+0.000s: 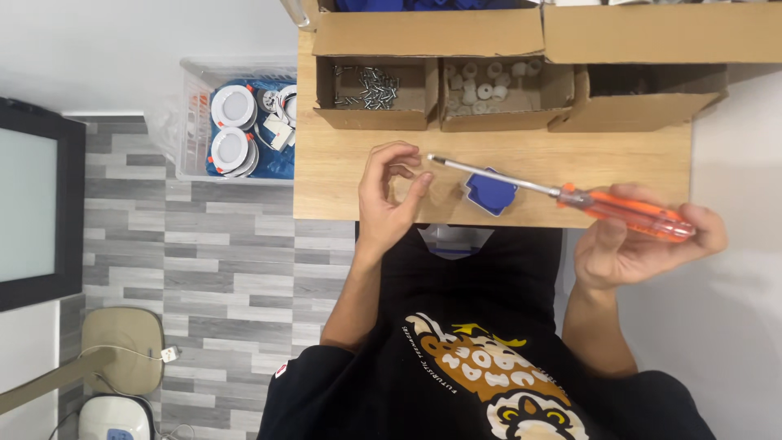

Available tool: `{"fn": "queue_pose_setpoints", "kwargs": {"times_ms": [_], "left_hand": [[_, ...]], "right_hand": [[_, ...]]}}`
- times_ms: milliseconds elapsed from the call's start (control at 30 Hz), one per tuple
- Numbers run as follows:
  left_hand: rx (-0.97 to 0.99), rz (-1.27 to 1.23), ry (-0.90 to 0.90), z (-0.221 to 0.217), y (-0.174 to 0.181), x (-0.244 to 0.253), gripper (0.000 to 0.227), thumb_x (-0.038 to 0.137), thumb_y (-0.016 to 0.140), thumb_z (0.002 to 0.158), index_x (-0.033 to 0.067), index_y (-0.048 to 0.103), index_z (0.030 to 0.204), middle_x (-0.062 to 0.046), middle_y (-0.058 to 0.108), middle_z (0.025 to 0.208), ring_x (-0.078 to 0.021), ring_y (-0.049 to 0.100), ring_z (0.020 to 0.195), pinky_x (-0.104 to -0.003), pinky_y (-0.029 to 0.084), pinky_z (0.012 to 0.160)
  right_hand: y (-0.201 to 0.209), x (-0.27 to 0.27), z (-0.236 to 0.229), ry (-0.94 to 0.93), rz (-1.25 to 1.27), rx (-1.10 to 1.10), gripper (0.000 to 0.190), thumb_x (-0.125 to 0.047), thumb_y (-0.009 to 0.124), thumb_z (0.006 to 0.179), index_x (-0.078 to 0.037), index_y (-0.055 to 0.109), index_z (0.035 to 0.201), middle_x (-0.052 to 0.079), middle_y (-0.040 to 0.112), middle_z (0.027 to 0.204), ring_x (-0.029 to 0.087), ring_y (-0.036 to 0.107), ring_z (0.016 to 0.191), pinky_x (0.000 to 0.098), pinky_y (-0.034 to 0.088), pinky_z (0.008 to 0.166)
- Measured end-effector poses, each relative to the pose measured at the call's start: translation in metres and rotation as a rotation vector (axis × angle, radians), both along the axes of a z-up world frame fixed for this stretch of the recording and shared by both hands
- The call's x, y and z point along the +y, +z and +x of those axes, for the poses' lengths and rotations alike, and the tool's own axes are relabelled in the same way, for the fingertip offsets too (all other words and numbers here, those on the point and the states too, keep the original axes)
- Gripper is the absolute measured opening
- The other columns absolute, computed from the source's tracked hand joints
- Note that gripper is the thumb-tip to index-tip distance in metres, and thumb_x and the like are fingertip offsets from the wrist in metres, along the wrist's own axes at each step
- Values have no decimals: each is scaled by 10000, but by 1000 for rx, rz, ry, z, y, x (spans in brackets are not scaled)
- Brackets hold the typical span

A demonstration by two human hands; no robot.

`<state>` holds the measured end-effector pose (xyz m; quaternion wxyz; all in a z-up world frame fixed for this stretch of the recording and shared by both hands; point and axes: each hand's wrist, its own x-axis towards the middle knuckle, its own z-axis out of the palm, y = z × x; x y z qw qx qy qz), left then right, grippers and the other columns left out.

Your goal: The person uses a screwdriver to drive a screw into the side of a blue and white housing, then takes another screw and repeats the process on the other side.

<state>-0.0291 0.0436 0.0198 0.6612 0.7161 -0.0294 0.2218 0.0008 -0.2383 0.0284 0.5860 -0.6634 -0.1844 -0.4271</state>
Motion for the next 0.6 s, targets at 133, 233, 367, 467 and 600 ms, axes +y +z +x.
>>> {"fn": "queue_pose_setpoints", "kwargs": {"times_ms": [133, 233, 367, 467, 600], "left_hand": [[62, 70, -84, -3, 1, -5, 338, 116, 794, 1032, 53, 651, 1332, -124, 627, 1310, -184, 710, 1058, -288, 616, 935], [107, 98, -123, -6, 2, -10, 298, 87, 791, 1032, 68, 684, 1309, -91, 671, 1210, -152, 701, 981, -258, 597, 914], [108, 98, -181, -10, 5, -13, 148, 58, 744, 1055, 55, 743, 1203, -88, 713, 1154, -161, 698, 961, -256, 583, 887], [81, 123, -171, -11, 1, -14, 118, 70, 768, 1048, 88, 787, 1164, -60, 695, 1114, -157, 679, 989, -258, 558, 883], [62, 135, -168, -16, -2, -15, 143, 84, 788, 1043, 121, 814, 1179, -38, 626, 1081, -154, 640, 996, -253, 555, 841]], "right_hand": [[-13, -13, -13, -27, 28, 29, 497, -208, 730, 1051, -94, 361, 1364, 155, 472, 1196, 401, 657, 752, 451, 549, 781], [-17, -23, -19, -24, 19, 27, 489, -194, 700, 1045, -68, 348, 1361, 32, 357, 1351, 398, 645, 760, 440, 515, 743], [-27, -37, -25, 3, 83, 98, 503, -227, 723, 1061, -114, 349, 1379, 183, 532, 1093, 345, 637, 794, 438, 534, 794], [-33, -44, -29, 46, 148, 147, 508, -221, 724, 1072, -140, 349, 1404, 231, 589, 1026, 348, 626, 801, 443, 551, 843], [-37, -47, -32, 78, 205, 195, 504, -204, 716, 1084, -149, 355, 1431, 243, 599, 1054, 336, 622, 859, 445, 581, 840]]}}
